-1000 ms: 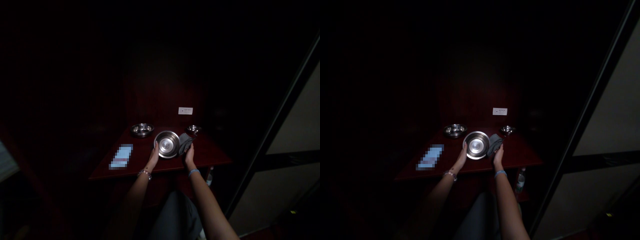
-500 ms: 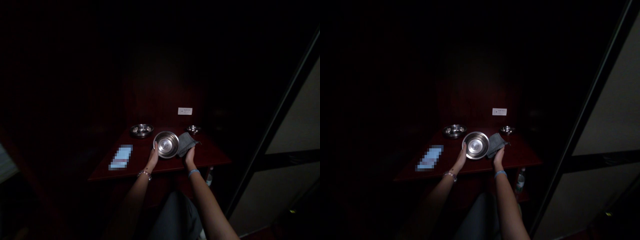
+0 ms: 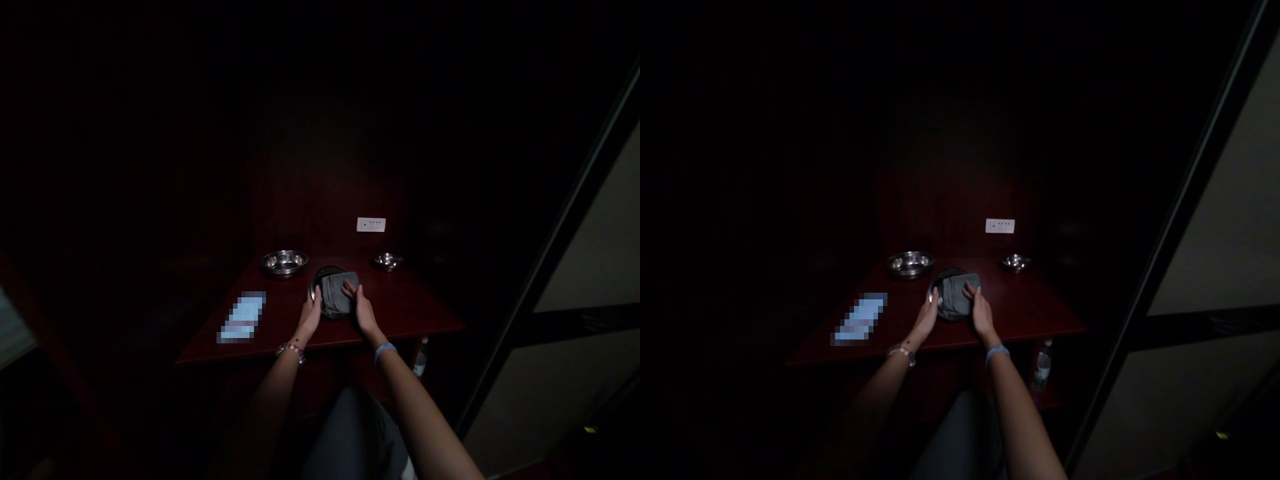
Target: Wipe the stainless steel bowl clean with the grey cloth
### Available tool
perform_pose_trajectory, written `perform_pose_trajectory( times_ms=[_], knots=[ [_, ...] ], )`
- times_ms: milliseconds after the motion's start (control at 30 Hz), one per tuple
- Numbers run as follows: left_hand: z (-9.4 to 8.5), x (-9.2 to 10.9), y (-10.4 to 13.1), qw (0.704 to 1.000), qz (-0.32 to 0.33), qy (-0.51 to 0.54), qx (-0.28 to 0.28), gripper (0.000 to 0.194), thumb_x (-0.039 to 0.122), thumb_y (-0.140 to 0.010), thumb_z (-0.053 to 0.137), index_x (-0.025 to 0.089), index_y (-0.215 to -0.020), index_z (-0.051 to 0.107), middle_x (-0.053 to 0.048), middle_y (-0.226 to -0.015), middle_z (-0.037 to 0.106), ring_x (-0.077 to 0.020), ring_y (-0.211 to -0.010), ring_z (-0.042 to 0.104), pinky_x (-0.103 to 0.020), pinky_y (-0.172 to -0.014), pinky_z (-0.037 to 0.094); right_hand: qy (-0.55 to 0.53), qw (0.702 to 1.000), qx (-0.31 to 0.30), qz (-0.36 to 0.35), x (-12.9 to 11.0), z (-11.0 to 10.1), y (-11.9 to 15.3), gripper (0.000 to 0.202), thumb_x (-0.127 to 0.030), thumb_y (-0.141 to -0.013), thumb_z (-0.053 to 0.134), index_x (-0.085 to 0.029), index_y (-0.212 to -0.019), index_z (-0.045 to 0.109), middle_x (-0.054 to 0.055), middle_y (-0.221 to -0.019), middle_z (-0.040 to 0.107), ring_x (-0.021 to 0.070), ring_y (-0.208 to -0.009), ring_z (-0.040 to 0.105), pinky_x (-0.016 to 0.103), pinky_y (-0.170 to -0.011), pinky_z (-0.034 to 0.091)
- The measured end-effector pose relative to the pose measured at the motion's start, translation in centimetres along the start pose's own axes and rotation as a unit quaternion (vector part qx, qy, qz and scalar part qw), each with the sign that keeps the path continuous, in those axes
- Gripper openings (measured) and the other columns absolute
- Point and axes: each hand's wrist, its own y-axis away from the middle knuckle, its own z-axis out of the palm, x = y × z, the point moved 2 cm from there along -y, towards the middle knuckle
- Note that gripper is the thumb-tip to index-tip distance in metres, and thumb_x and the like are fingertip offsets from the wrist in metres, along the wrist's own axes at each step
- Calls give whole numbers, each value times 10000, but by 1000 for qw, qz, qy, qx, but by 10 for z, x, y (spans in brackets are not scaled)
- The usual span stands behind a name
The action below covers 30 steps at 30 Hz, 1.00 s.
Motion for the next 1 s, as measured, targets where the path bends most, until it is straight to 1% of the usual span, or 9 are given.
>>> perform_pose_trajectory(
  times_ms=[67, 167, 267, 367, 600, 700, 800, 900, 1000],
  knots=[
    [0, 2, 1, 1000, -13, -9, -4, 712, 644, -1005, 295, 169, -1518, 433, -170, -1501, 570, -284, -1391, 549, -434, -1220, 342, 133, 987, -87, -28, -7, 8, 4, 580, -638, -1020, 357, -271, -1299, 710, 47, -1351, 701, 227, -1410, 522, 438, -1258, 268],
    [1, 4, 1, 999, -24, -25, -9, 704, 637, -1014, 261, 163, -1488, 477, -162, -1505, 570, -274, -1407, 533, -408, -1222, 340, 334, 917, -193, -99, -12, 16, 8, 544, -458, -1084, 256, -223, -1443, 590, 58, -1480, 599, 206, -1487, 423, 479, -1301, 116],
    [0, 3, 0, 999, -32, -36, -9, 710, 628, -1017, 264, 149, -1499, 467, -165, -1524, 549, -269, -1437, 500, -405, -1229, 327, 438, 860, -224, -135, -12, 20, 10, 538, -393, -1096, 210, -216, -1529, 476, 63, -1543, 526, 207, -1514, 379, 524, -1301, 70],
    [0, 3, 1, 998, -40, -28, -32, 699, 629, -1014, 293, 158, -1491, 489, -151, -1530, 547, -272, -1454, 479, -420, -1245, 299, 474, 838, -214, -165, -12, 20, 10, 525, -380, -1094, 228, -233, -1552, 439, 55, -1580, 472, 205, -1519, 369, 512, -1302, 121],
    [2, 7, 3, 997, -5, 15, -77, 650, 591, -1019, 327, 164, -1468, 525, -112, -1554, 526, -251, -1474, 452, -387, -1254, 288, 473, 836, -189, -202, -15, 21, 14, 556, -404, -1070, 362, -146, -1558, 426, 129, -1591, 444, 262, -1519, 368, 507, -1287, 207],
    [4, 6, 4, 995, 3, 24, -101, 642, 579, -1023, 336, 140, -1441, 548, -128, -1530, 549, -251, -1463, 467, -382, -1252, 285, 437, 846, -203, -227, -19, 21, 17, 583, -431, -1051, 421, -151, -1562, 422, 132, -1602, 431, 279, -1513, 379, 498, -1273, 258],
    [4, 5, 4, 995, 4, 27, -97, 616, 554, -1027, 357, 138, -1438, 550, -131, -1535, 544, -241, -1463, 466, -363, -1248, 291, 390, 855, -237, -247, -25, 21, 21, 572, -409, -1053, 410, -148, -1561, 418, 124, -1605, 436, 252, -1499, 404, 440, -1251, 321],
    [3, 8, 4, 997, -5, 26, -75, 627, 573, -1027, 338, 148, -1432, 558, -126, -1531, 549, -234, -1460, 471, -367, -1254, 287, 371, 858, -271, -230, -32, 20, 24, 532, -387, -1062, 381, -173, -1546, 435, 106, -1539, 535, 222, -1422, 507, 395, -1193, 400],
    [1, 9, 4, 998, -33, 14, -46, 662, 597, -1027, 298, 134, -1402, 585, -146, -1485, 594, -254, -1427, 512, -400, -1243, 315, 394, 858, -271, -188, -38, 17, 25, 444, -382, -1065, 390, -246, -1461, 536, 61, -1351, 695, 218, -1223, 659, 357, -1055, 496]
  ],
)
